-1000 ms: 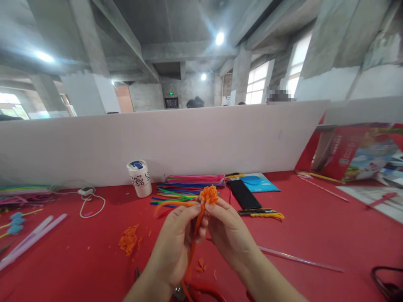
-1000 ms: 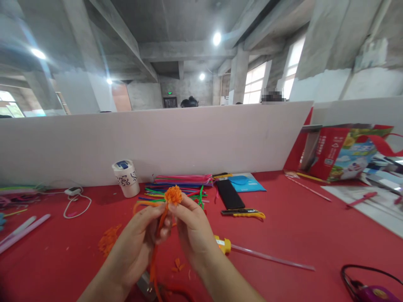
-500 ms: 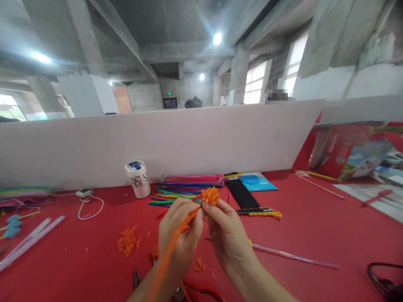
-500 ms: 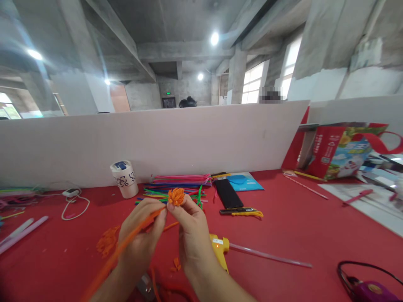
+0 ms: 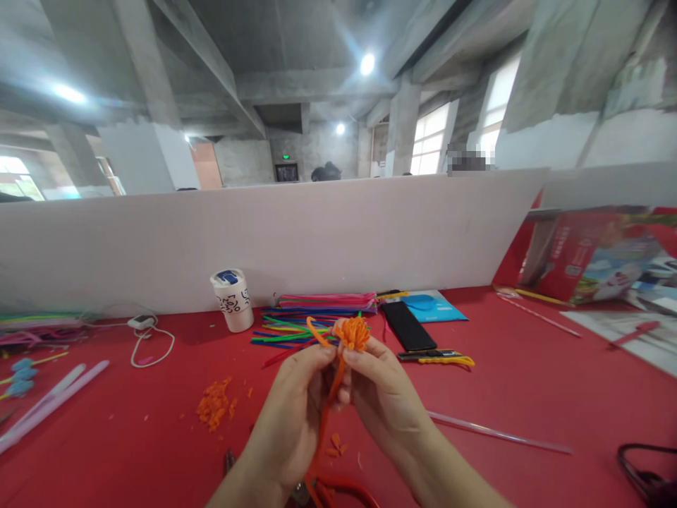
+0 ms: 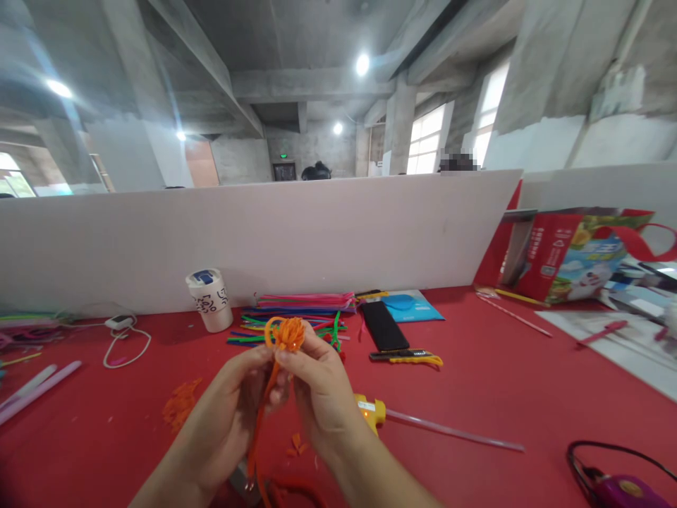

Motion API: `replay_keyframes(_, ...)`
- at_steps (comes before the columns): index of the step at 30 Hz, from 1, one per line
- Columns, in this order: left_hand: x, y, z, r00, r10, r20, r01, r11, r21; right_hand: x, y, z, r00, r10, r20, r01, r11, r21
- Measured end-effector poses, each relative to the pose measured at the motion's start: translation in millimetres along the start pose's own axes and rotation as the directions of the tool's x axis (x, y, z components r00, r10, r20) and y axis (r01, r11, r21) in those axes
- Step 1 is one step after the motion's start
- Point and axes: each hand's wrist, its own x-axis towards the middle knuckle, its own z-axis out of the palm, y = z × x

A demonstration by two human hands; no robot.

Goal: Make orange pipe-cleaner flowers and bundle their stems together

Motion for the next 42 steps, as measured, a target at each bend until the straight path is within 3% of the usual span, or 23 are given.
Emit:
replay_keyframes(4,-2.1,2.0,0.7,0.997,0.058,0.042,-0.060,0.997,0.048,0.2,-7.2,2.8,0.999,-0.009,0.044,0.008,1.000,0.020)
replay_keyframes(8,0.3,-1.0,-0.3,0.994,0.105,-0.007,-0.105,0.992,0.071,1.3,-6.4,2.7,0.999,-0.008,0.035,0.006,0.999,0.046)
replay_keyframes(11,4.1,-3.8,-3.8,0.944,0.320,-0.080,-0.290,0.922,0.257,3.1,1.1,1.3,0.998,-0.037,-0.051,0.040,0.996,0.073)
replay_keyframes(13,6.7,-4.4,-8.0,0.819,0.574,-0.016,-0.483,0.704,0.521,4.3,6.8,0.3,0.991,-0.051,-0.122,0.063,0.993,0.098)
replay_keyframes(15,8.9,-4.5,-13.8,0.615,0.761,0.208,-0.623,0.307,0.720,4.6,10.5,-0.1,0.986,-0.052,-0.160,0.070,0.992,0.110)
replay_keyframes(17,10.5,-5.0,-20.2,0.431,0.787,0.441,-0.658,-0.060,0.751,3.4,11.1,0.6,0.984,-0.064,-0.164,0.081,0.992,0.100)
replay_keyframes(19,11.3,-6.3,-25.6,0.321,0.748,0.580,-0.649,-0.272,0.710,1.2,9.4,2.4,0.984,-0.079,-0.161,0.094,0.992,0.087)
replay_keyframes(21,11.1,-7.6,-27.5,0.279,0.715,0.640,-0.648,-0.352,0.676,-1.0,7.0,4.4,0.984,-0.086,-0.155,0.099,0.992,0.077)
replay_keyframes(23,9.7,-8.2,-24.7,0.317,0.736,0.597,-0.669,-0.272,0.691,-2.1,5.2,5.9,0.984,-0.093,-0.152,0.105,0.992,0.068)
replay_keyframes(24,8.6,-8.1,-21.8,0.387,0.762,0.519,-0.678,-0.147,0.720,-2.1,4.6,6.2,0.983,-0.106,-0.153,0.117,0.991,0.063)
replay_keyframes(26,6.2,-7.1,-14.4,0.621,0.732,0.281,-0.630,0.251,0.735,-1.8,3.8,6.4,0.981,-0.124,-0.149,0.132,0.990,0.043)
replay_keyframes(28,3.8,-5.4,-7.4,0.840,0.537,0.072,-0.467,0.652,0.597,-1.5,3.1,6.1,0.985,-0.115,-0.132,0.119,0.993,0.023)
replay_keyframes(29,2.7,-4.4,-4.8,0.908,0.419,0.016,-0.372,0.786,0.495,-1.5,2.8,5.9,0.987,-0.104,-0.122,0.107,0.994,0.017)
replay_keyframes(30,1.7,-3.3,-2.8,0.947,0.322,-0.011,-0.292,0.872,0.392,-1.6,2.5,5.7,0.990,-0.092,-0.109,0.094,0.995,0.014)
replay_keyframes(33,-0.4,0.1,0.4,0.987,0.155,-0.048,-0.145,0.976,0.161,-1.8,2.4,4.5,0.996,-0.062,-0.067,0.064,0.998,0.026)
replay_keyframes(38,-0.4,2.9,1.8,0.993,-0.067,-0.102,0.059,0.995,-0.078,0.2,5.7,0.5,1.000,0.021,-0.020,-0.019,0.997,0.073)
replay_keyframes(40,1.0,2.0,1.5,0.990,-0.107,-0.095,0.098,0.990,-0.102,1.8,7.4,-0.8,0.999,0.050,-0.013,-0.049,0.995,0.085)
replay_keyframes(42,3.4,0.1,0.1,0.992,-0.049,-0.116,0.045,0.998,-0.034,3.4,8.7,-1.3,0.999,0.042,-0.011,-0.041,0.996,0.075)
